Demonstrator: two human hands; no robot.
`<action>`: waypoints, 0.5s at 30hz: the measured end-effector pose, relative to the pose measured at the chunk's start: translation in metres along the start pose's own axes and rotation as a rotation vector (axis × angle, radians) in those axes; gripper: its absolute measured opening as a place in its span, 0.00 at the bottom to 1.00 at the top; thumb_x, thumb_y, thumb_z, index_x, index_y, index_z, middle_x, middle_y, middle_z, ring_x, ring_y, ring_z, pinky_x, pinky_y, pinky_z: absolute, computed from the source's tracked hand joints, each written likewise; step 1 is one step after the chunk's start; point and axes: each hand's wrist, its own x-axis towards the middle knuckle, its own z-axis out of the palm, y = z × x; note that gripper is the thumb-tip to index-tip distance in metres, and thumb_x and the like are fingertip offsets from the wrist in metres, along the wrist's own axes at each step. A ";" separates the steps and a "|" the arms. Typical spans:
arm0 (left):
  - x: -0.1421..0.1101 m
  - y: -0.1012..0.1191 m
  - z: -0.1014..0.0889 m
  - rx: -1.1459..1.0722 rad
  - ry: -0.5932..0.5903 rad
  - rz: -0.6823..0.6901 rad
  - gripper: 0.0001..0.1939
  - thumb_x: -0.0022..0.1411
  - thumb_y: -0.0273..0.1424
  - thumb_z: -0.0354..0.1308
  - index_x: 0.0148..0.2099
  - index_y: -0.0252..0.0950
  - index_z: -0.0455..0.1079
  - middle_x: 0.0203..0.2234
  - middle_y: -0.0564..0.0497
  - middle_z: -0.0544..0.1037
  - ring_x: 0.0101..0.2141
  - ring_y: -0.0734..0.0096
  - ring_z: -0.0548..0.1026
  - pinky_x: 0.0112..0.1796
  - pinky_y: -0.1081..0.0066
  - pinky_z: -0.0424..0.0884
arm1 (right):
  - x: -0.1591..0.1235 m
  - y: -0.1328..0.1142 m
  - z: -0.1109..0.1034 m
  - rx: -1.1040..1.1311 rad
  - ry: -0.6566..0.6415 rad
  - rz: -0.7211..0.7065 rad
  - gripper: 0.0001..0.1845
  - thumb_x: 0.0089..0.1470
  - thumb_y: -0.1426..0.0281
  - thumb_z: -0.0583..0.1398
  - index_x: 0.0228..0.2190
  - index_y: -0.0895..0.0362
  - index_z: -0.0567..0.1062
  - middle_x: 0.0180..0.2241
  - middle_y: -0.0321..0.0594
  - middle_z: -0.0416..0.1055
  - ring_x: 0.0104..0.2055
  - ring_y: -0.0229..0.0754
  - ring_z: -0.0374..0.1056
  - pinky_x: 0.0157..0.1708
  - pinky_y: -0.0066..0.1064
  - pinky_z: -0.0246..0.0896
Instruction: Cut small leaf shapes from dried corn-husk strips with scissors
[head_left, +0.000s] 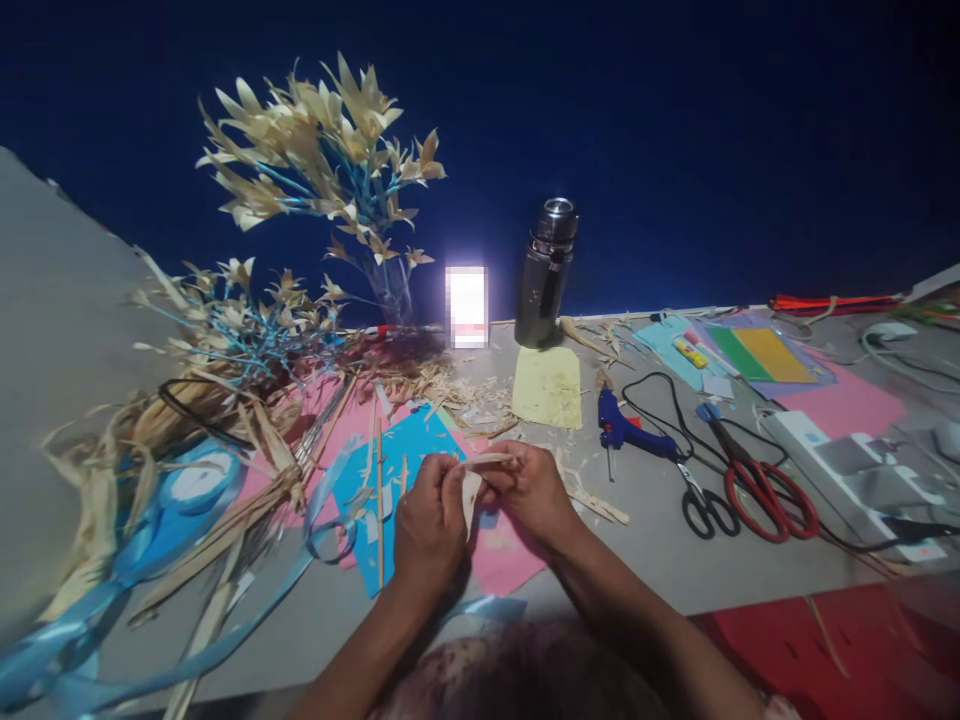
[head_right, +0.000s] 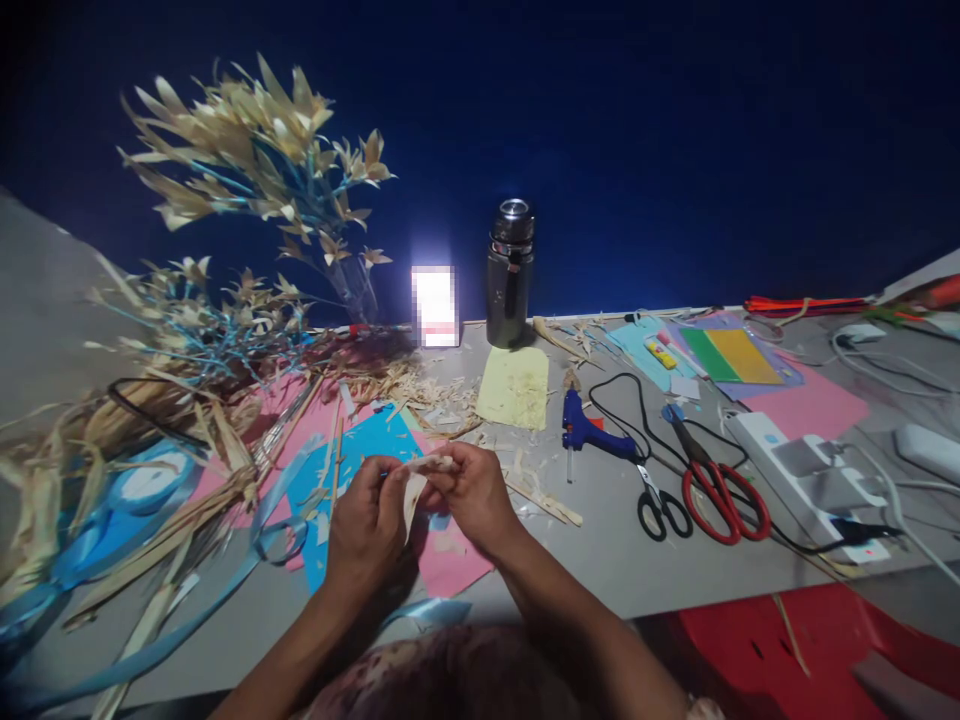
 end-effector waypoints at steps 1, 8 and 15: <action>-0.001 0.000 0.001 0.002 0.014 -0.006 0.09 0.69 0.34 0.48 0.36 0.41 0.66 0.23 0.54 0.72 0.22 0.66 0.69 0.27 0.68 0.59 | 0.000 0.001 0.000 0.011 -0.006 -0.005 0.10 0.48 0.65 0.67 0.30 0.60 0.77 0.18 0.35 0.73 0.18 0.36 0.68 0.20 0.24 0.63; 0.000 0.003 0.006 -0.021 0.060 -0.024 0.07 0.68 0.33 0.48 0.38 0.41 0.66 0.24 0.54 0.73 0.24 0.65 0.70 0.28 0.68 0.60 | -0.001 0.016 -0.002 0.013 -0.183 0.047 0.18 0.47 0.59 0.70 0.25 0.58 0.71 0.18 0.29 0.65 0.17 0.31 0.61 0.17 0.22 0.56; 0.002 -0.004 -0.001 -0.075 0.065 -0.056 0.09 0.68 0.36 0.49 0.36 0.41 0.66 0.23 0.54 0.72 0.23 0.66 0.69 0.27 0.69 0.61 | -0.001 0.015 -0.003 -0.170 -0.138 0.046 0.14 0.54 0.60 0.62 0.26 0.58 0.73 0.18 0.35 0.71 0.17 0.34 0.63 0.18 0.24 0.58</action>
